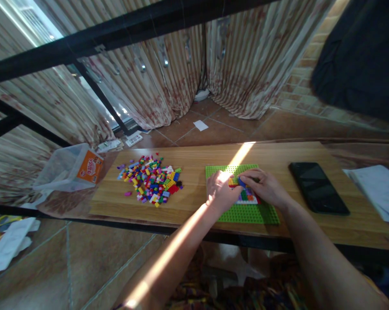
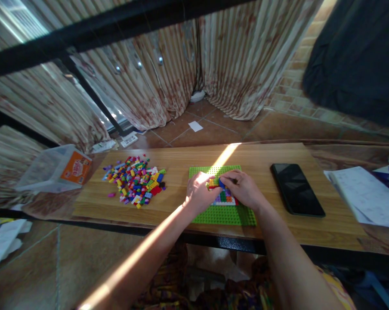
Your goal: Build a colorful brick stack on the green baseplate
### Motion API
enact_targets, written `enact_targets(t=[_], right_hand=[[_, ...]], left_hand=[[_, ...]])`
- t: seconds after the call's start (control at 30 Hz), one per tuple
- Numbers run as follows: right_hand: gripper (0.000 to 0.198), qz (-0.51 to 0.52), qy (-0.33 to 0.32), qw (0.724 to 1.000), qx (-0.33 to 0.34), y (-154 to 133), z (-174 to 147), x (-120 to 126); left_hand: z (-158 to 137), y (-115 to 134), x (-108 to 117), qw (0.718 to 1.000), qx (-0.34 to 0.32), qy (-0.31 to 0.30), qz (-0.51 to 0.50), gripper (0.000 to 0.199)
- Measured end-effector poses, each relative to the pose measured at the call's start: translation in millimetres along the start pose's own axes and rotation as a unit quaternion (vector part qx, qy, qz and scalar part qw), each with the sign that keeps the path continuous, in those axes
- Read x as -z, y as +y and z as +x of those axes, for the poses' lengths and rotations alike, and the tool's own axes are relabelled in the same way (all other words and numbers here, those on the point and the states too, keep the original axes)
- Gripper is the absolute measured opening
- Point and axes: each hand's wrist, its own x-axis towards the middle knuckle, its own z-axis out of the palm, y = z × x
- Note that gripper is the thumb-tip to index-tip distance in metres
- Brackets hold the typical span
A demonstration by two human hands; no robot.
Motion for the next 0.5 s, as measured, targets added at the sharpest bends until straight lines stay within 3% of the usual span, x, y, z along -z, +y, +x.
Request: enact_targets(t=[0.3, 0.5], right_hand=[[0.028, -0.009, -0.028, 0.999, -0.011, 1.0, 4.4, 0.5], [0.026, -0.010, -0.034, 0.999, -0.018, 0.6, 6.8, 1.2]], left_hand=[[2.4, -0.3, -6.4, 1.000, -0.016, 0.006, 0.005, 0.027], [7.8, 2.7, -5.9, 1.000, 0.017, -0.019, -0.015, 0.027]])
